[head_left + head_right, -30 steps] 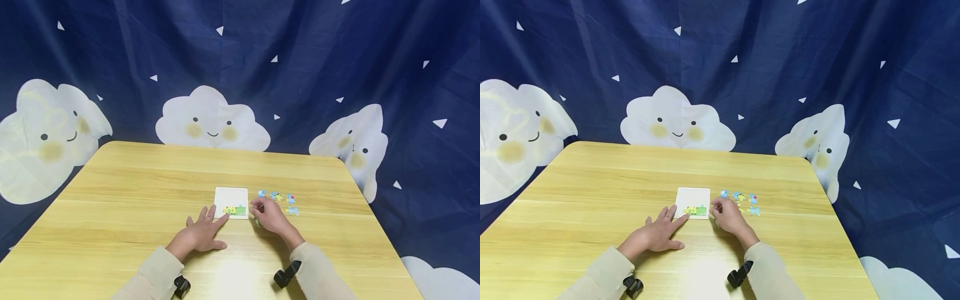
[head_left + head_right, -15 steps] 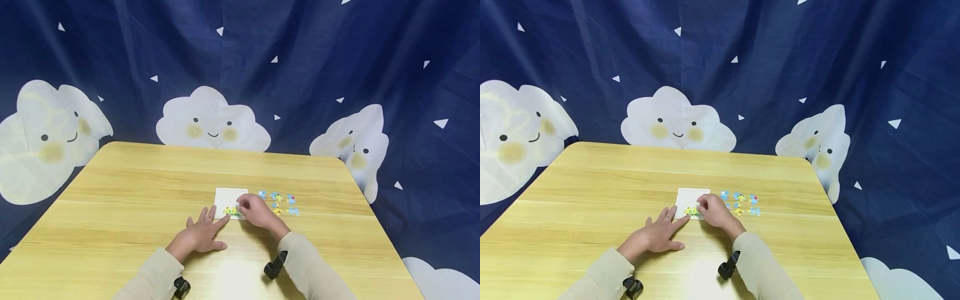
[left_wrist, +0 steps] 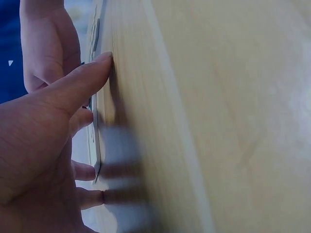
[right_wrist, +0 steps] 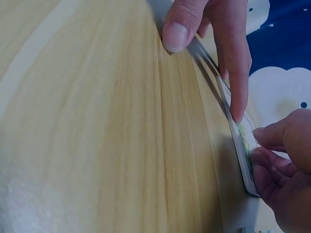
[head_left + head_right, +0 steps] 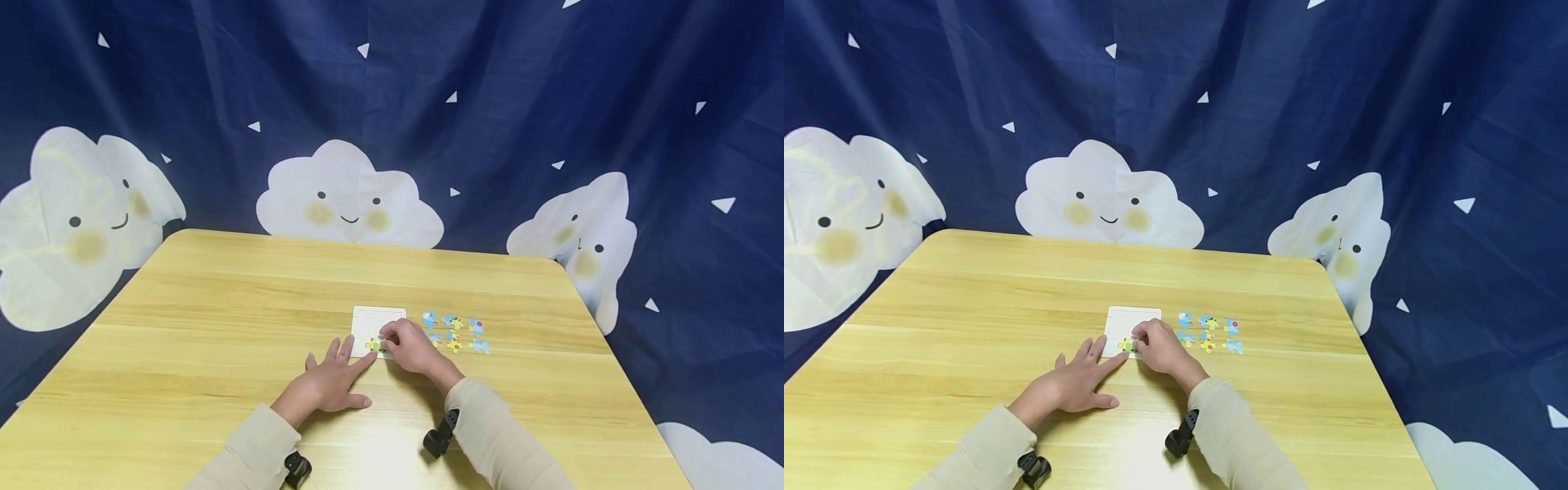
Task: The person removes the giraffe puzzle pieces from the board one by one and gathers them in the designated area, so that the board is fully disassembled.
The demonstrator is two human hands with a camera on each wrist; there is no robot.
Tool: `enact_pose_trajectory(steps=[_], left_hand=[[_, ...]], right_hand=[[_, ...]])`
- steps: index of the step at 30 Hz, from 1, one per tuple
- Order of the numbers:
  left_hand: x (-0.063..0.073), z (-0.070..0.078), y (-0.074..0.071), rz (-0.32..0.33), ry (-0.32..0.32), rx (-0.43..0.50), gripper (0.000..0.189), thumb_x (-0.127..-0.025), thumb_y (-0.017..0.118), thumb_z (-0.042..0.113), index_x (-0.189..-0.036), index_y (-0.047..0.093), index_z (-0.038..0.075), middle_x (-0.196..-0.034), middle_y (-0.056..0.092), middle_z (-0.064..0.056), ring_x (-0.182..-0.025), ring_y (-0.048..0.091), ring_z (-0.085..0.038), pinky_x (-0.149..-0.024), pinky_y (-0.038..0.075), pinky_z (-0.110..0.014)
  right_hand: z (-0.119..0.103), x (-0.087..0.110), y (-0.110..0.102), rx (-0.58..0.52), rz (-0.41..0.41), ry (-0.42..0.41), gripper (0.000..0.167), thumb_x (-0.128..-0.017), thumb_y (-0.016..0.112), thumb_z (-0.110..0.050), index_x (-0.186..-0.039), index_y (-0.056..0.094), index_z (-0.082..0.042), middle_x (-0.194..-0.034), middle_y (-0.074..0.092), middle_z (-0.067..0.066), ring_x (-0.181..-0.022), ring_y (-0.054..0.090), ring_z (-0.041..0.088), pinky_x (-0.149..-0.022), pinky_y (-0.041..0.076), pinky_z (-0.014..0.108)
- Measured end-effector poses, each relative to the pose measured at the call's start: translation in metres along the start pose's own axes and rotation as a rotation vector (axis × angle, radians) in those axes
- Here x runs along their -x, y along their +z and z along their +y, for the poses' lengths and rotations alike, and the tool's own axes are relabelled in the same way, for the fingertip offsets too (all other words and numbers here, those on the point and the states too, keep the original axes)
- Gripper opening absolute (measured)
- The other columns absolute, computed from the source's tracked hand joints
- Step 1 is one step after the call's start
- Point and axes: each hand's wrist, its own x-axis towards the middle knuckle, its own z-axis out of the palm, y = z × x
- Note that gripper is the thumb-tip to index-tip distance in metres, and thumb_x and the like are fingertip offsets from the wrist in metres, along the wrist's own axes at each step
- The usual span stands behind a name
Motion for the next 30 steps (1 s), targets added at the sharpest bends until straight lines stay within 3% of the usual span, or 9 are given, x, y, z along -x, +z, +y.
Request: enact_pose_trajectory(steps=[10, 30], left_hand=[[0.0007, -0.0001, 0.0003, -0.005, -0.004, -0.006, 0.078, -0.083, 0.061, 0.058, -0.148, 0.031, 0.028, -0.155, 0.014, -0.021, -0.141, 0.014, -0.044, -0.095, 0.021, -0.076], [-0.0007, 0.0007, -0.0004, -0.014, -0.009, -0.015, 0.077, -0.083, 0.060, 0.058, -0.148, 0.030, 0.029, -0.156, 0.013, -0.020, -0.141, 0.013, -0.043, -0.096, 0.021, -0.075]], right_hand=[[0.0014, -0.0003, 0.0028, 0.038, 0.022, -0.001, 0.012, -0.087, 0.062, -0.006, -0.093, 0.072, -0.003, -0.083, 0.060, 0.001, -0.080, 0.051, 0.012, -0.073, 0.044, 0.027], [0.0018, -0.0017, 0.0055, 0.030, 0.037, 0.031, 0.009, -0.087, 0.061, -0.006, -0.089, 0.069, -0.003, -0.083, 0.056, 0.002, -0.078, 0.049, 0.012, -0.070, 0.043, 0.025]])
